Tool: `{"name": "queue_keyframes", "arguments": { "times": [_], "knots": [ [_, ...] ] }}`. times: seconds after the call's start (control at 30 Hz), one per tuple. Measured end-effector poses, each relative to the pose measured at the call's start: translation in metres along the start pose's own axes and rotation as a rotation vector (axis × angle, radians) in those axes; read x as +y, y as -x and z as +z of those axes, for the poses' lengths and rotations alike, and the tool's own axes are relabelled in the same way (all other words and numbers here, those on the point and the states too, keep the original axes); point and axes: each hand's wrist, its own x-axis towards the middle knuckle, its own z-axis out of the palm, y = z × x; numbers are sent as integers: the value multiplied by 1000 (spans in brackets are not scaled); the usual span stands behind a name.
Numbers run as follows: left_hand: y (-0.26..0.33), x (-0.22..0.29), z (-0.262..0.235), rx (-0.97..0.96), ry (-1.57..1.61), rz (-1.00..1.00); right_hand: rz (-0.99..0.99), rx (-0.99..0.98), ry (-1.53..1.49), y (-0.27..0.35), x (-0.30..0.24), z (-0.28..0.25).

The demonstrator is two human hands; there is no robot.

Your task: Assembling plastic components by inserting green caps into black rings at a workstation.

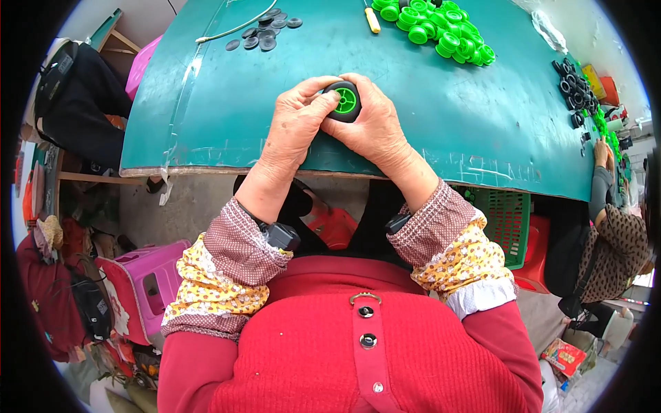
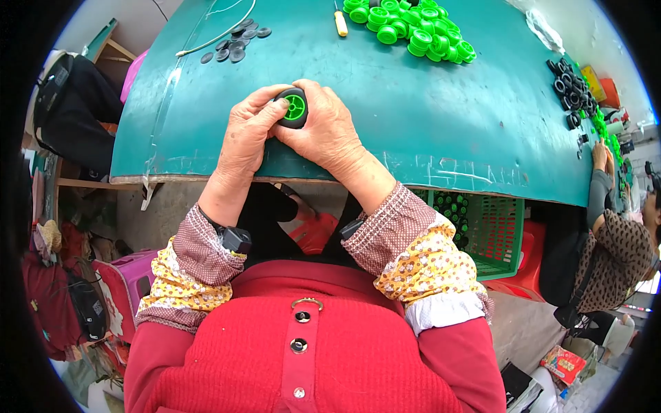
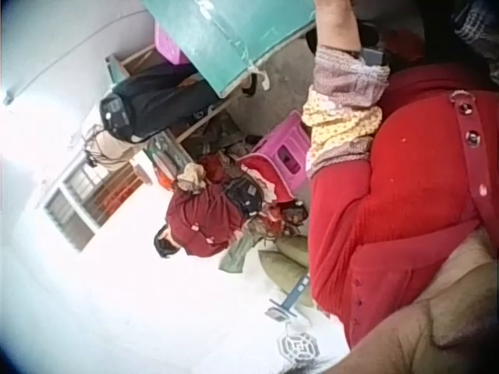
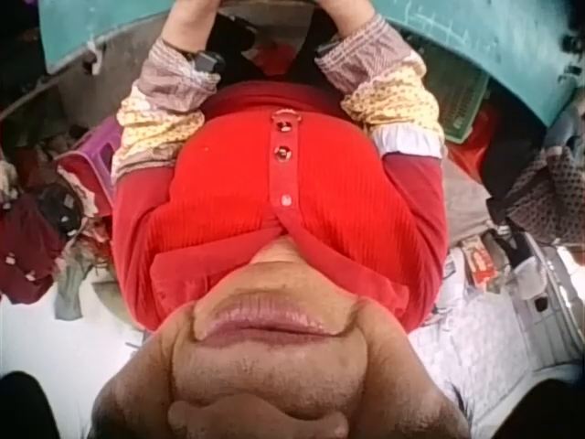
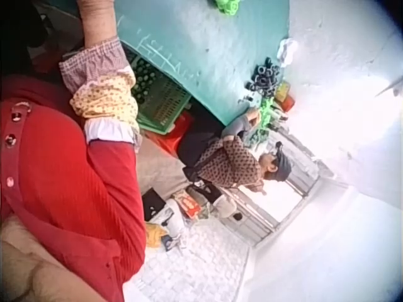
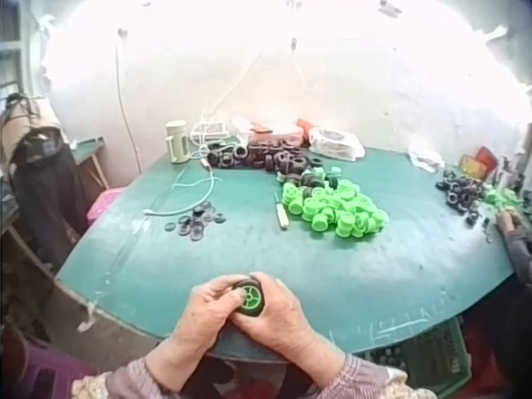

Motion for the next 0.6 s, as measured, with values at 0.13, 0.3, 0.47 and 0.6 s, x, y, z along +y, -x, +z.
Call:
{"name": "queue_keyframes", "arguments": {
  "times": [0.13,0.3,0.47,0.6],
  "knots": [
    [1,2,-1,59,46,-7,88,-40,-53,-2,-5,-4],
    [3,5,-3,132,132,-80,97,-61,-80,-2,-4,-3],
    [1,1,-8,112,139,-78,88,-54,-77,-3,-7,-4],
    [3,4,-1,59,84,-71,48,-38,-31,-2,-1,-2]
  ]
}}
